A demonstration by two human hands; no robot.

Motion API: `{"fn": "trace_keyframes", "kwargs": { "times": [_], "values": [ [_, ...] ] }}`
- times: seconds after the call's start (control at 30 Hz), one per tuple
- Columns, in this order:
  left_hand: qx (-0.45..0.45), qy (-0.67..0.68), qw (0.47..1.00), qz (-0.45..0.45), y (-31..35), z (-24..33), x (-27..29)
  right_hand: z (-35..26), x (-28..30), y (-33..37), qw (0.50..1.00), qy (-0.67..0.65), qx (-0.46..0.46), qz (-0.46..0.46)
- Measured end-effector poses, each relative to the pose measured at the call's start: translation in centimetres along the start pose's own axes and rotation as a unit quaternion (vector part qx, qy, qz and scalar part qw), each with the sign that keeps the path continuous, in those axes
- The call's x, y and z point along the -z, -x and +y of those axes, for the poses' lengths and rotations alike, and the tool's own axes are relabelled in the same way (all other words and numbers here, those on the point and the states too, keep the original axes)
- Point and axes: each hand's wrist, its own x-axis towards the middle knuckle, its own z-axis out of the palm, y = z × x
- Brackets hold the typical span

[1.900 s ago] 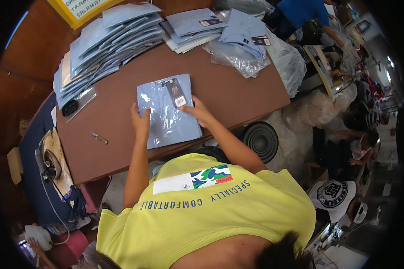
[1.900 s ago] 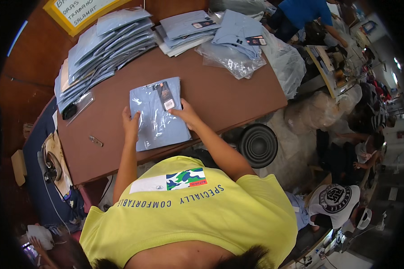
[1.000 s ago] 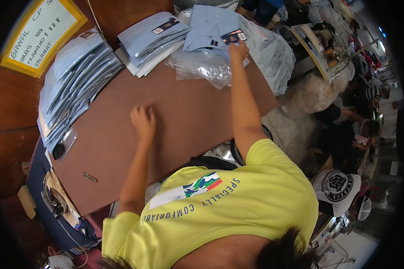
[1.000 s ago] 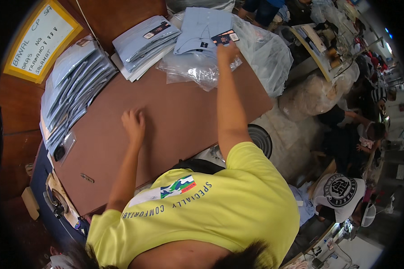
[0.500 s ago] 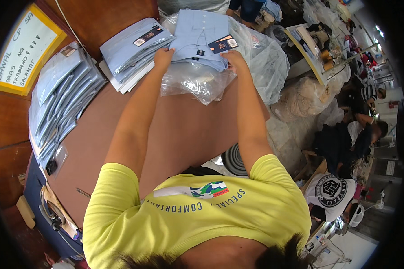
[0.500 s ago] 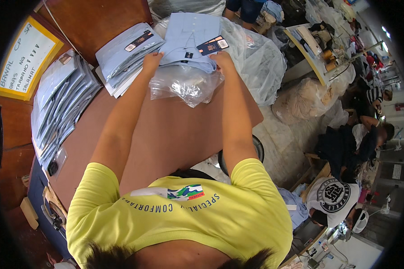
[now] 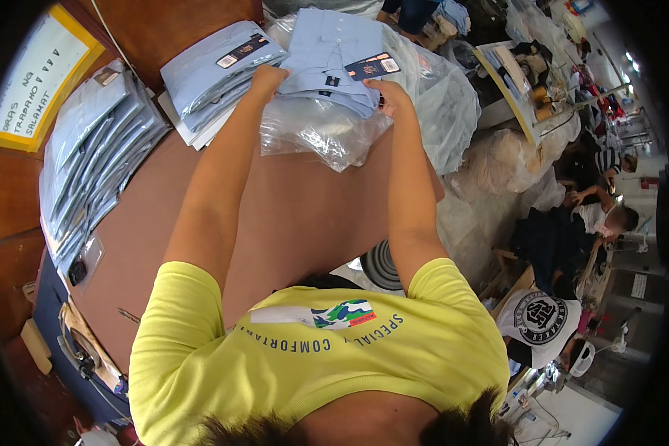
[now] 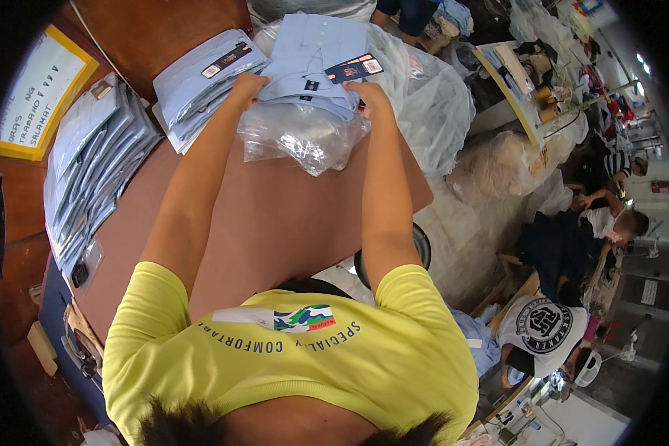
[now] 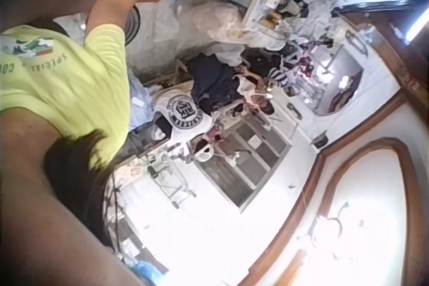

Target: The person places folded blue shirts into individual plastic bags, seals each bag by hand, and stacks the completed packages.

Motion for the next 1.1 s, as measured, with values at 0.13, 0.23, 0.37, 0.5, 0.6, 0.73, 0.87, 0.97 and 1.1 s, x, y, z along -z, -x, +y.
{"fn": "trace_keyframes", "kwargs": {
  "times": [0.13, 0.23, 0.37, 0.5, 0.6, 0.73, 0.87, 0.97, 1.1],
  "values": [
    [0.017, 0.013, 0.999, -0.024, 0.7, 1.6, 0.8, 0.1, 0.2, -0.9, 0.985, -0.142, 0.053, -0.08],
    [0.033, 0.037, 0.998, -0.039, 0.3, 1.4, 1.3, -0.1, -0.1, -1.0, 0.968, -0.223, 0.027, -0.109],
    [0.01, -0.059, 0.997, -0.039, -1.4, 1.2, 1.8, -0.3, 0.0, -1.5, 0.954, -0.276, -0.006, -0.116],
    [0.127, 0.16, 0.976, -0.071, -0.3, 1.7, 0.4, 0.3, 1.4, -2.8, 0.96, -0.256, -0.013, -0.116],
    [0.133, 0.227, 0.961, -0.08, -2.3, -1.4, 0.1, 1.0, -0.2, -1.8, 0.99, -0.114, 0.065, -0.048],
    [-0.011, 0.123, 0.991, -0.052, -1.0, -1.4, -0.6, 2.5, -0.1, -1.3, 0.983, -0.041, 0.177, -0.033],
    [-0.158, 0.053, 0.986, 0.002, 4.7, 2.3, 1.9, 1.2, -0.8, 3.0, 0.97, -0.055, 0.235, -0.023],
    [-0.207, -0.038, 0.977, 0.023, 12.5, 2.9, 6.1, 2.5, -2.1, 9.0, 0.962, -0.1, 0.249, -0.048],
    [-0.205, 0.094, 0.971, 0.076, 24.7, -4.4, 12.9, 7.9, -7.1, 18.5, 0.954, -0.158, 0.215, -0.138]
  ]
}}
